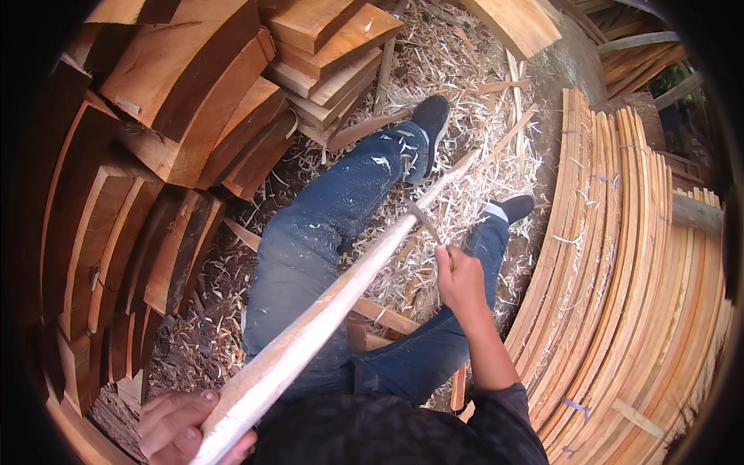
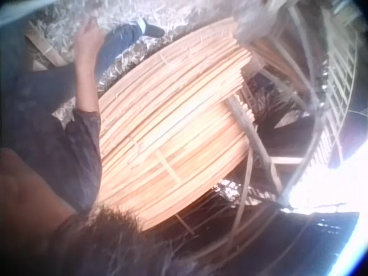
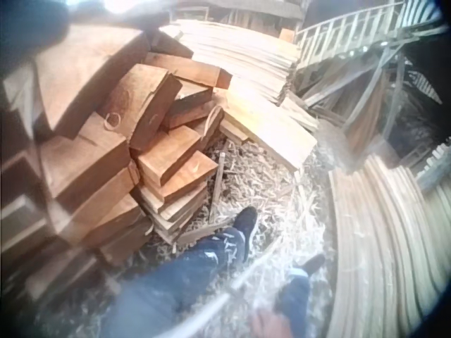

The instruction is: The person is carving a long, thin piece of wood using a knife. They hold the wood in their left hand and use the knife in their right hand to shave off thin strips of wood. The person is sitting on the ground surrounded by wood shavings and stacks of lumber.

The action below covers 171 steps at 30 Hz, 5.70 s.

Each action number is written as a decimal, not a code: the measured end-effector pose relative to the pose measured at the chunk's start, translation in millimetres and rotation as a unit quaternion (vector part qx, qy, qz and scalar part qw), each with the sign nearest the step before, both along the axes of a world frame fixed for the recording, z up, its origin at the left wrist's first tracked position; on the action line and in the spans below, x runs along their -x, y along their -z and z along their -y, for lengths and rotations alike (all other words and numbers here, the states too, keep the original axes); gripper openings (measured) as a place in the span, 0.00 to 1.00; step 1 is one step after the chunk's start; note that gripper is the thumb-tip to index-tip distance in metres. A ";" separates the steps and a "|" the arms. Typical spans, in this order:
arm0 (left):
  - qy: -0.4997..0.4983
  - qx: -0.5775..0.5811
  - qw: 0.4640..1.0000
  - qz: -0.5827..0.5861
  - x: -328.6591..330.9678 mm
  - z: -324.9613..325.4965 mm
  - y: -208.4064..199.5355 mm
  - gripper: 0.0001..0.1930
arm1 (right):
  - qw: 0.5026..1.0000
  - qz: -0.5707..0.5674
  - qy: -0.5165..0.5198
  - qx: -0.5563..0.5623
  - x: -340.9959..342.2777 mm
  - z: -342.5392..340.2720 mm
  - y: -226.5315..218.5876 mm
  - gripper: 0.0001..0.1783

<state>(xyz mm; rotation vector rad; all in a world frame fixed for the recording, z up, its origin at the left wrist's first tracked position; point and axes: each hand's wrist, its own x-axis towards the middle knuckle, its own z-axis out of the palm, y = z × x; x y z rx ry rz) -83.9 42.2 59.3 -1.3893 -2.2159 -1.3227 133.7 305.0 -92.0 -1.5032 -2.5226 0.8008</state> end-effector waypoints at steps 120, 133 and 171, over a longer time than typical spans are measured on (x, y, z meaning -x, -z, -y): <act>-0.004 0.064 0.997 0.045 -11.8 -24.1 -43.5 0.18 | 0.965 -0.100 0.213 0.119 -46.7 -40.1 141.6 0.27; 0.041 0.056 0.995 0.067 -6.6 -20.6 -39.1 0.22 | 0.982 -0.076 0.167 -0.041 -56.5 -66.6 147.8 0.21; 0.424 0.108 0.860 -0.262 0.3 62.8 -87.9 0.23 | 0.983 -0.118 0.139 -0.010 -17.5 107.2 9.7 0.12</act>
